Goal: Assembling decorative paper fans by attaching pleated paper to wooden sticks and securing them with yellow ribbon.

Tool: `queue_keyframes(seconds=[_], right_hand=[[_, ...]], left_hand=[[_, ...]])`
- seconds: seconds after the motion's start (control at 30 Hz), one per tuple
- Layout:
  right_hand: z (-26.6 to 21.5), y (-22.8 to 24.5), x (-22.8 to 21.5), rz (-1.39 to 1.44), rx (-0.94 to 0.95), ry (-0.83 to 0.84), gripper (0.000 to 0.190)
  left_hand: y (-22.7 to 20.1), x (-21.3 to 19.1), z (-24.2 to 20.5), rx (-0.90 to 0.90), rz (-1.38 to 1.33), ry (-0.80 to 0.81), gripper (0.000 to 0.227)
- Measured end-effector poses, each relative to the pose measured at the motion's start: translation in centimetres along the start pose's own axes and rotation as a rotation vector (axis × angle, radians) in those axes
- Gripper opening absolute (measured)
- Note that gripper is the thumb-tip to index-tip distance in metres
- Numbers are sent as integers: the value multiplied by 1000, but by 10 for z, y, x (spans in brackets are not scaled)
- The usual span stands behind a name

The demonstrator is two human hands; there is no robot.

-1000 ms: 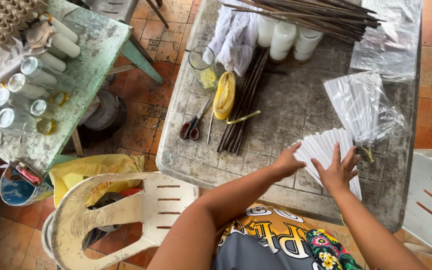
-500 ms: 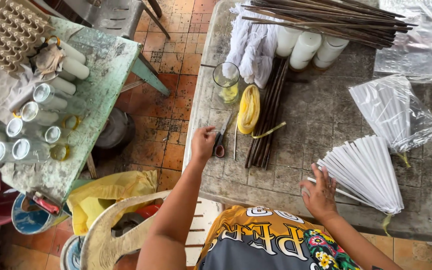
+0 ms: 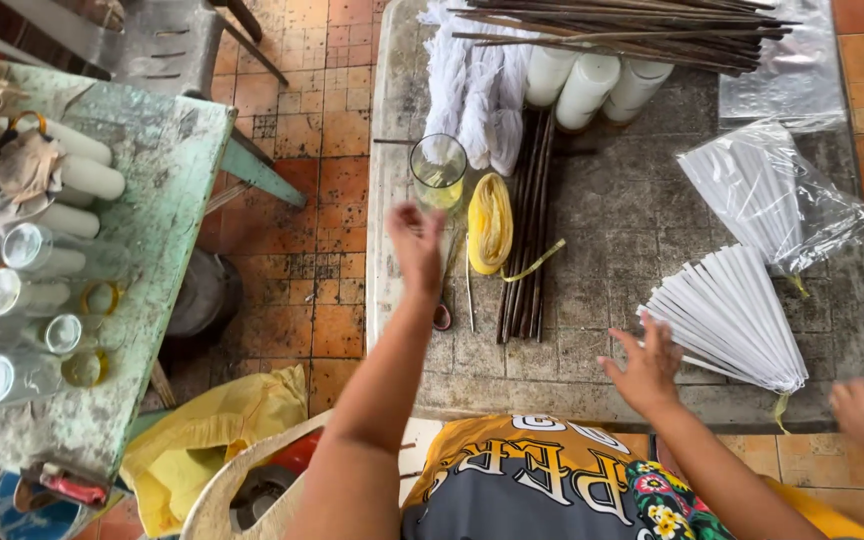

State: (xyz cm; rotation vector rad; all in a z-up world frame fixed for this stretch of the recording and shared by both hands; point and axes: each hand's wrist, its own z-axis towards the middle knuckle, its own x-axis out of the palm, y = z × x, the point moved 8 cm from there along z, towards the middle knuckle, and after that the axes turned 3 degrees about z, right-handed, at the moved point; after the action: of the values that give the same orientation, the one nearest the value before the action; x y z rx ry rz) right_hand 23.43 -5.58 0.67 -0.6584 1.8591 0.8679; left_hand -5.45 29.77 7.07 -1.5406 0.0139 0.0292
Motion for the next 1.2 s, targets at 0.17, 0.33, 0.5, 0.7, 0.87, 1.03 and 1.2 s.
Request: queue_keyframes(seconds=[0.17, 0.33, 0.5, 0.7, 0.87, 1.03, 1.2], right_hand=[[8, 105, -18, 168, -113, 158, 48], [45, 159, -67, 474, -186, 188, 67], [82, 158, -155, 1090, -228, 45, 120], [44, 225, -153, 1891, -97, 308, 73], [34, 242, -181, 1917, -141, -26, 34], [55, 195, -217, 1769, -131, -276, 37], [69, 138, -212, 1205, -227, -228, 47]], left_hand=[[-9, 67, -63, -254, 642, 356, 100], [12, 77, -47, -232, 726, 403, 71], [-70, 70, -47, -160, 139, 723, 68], [-153, 80, -70, -91, -323, 728, 62], [-186, 83, -100, -18, -324, 726, 85], [-184, 80, -169, -312, -110, 1132, 89], [-177, 54, -169, 5, 392, 1054, 40]])
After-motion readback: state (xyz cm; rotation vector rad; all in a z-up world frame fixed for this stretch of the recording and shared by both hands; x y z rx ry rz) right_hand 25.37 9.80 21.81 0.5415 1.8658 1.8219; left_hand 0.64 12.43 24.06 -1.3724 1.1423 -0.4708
